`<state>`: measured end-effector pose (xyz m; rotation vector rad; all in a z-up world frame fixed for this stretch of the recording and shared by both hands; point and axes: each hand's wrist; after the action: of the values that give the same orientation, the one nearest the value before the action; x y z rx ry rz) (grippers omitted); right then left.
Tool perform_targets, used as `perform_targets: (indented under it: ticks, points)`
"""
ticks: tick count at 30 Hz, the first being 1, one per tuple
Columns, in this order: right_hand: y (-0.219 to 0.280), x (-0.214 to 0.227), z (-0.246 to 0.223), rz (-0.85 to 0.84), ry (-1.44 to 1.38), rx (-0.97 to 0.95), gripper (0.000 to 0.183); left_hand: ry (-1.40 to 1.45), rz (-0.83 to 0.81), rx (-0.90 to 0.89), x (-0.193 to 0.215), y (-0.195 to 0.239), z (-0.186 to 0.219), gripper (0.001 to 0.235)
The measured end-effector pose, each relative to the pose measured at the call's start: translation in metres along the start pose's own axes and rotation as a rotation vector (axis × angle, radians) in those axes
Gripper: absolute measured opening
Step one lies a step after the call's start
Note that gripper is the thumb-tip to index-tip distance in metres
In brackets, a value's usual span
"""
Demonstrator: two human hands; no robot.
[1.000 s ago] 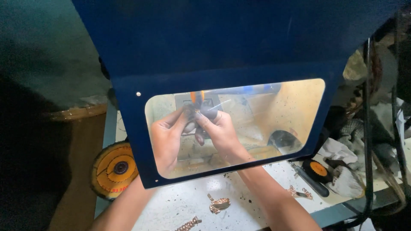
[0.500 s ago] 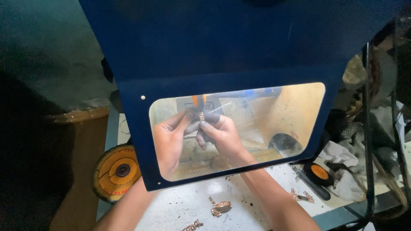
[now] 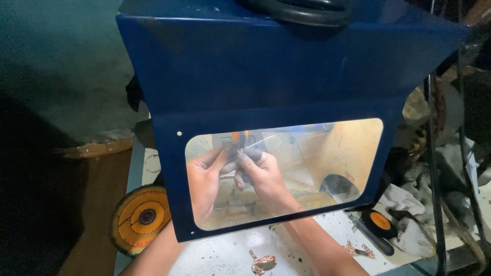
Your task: The person uses a rotary polishing machine to polish several small gold-colored jewelry pieces. They hold each piece with both hands against the spinning buffing wheel, rotate it to polish different sides, and then place it on the workbench before picking up the next piece.
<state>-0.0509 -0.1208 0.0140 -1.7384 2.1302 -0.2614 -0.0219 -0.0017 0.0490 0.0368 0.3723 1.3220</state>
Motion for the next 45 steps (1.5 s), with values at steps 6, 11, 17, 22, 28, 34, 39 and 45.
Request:
perform_targets:
  ticks: [6,11,17,22,28,34,39,45]
  points:
    - [0.005,0.005,0.007,0.04,-0.221,-0.018,0.011,-0.035,0.008,-0.024,0.001,-0.005,-0.005,0.032]
    - [0.005,0.004,0.001,0.051,-0.197,-0.033,0.016,-0.038,0.022,-0.013,0.001,-0.006,-0.009,0.031]
    - [0.003,0.006,0.008,0.029,-0.121,-0.036,0.023,-0.038,0.03,-0.024,-0.001,-0.001,-0.006,0.032]
    - [0.004,0.0,-0.01,0.017,-0.072,-0.045,0.025,-0.058,0.038,-0.05,0.001,-0.003,-0.01,0.032]
    - [0.004,-0.003,-0.014,0.046,-0.072,-0.011,0.025,-0.067,0.057,-0.052,-0.001,0.0,-0.008,0.034]
    - [0.003,0.003,-0.007,0.048,-0.043,-0.001,0.029,-0.111,0.077,-0.036,-0.006,0.001,-0.008,0.034]
    - [0.002,0.014,0.017,0.108,-0.089,-0.041,0.03,-0.032,0.056,-0.06,-0.011,0.001,-0.008,0.032]
    - [0.001,0.009,0.009,0.114,-0.133,-0.073,0.034,0.0,0.06,-0.059,-0.011,0.002,-0.007,0.03]
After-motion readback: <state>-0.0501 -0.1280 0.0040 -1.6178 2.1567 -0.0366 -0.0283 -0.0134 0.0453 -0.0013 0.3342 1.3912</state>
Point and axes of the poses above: each hand's wrist, its own y-axis away from the middle knuckle, its own x-axis out of the back of the hand, z = x × y, and after that the axes turned 10 degrees about x, right-handed
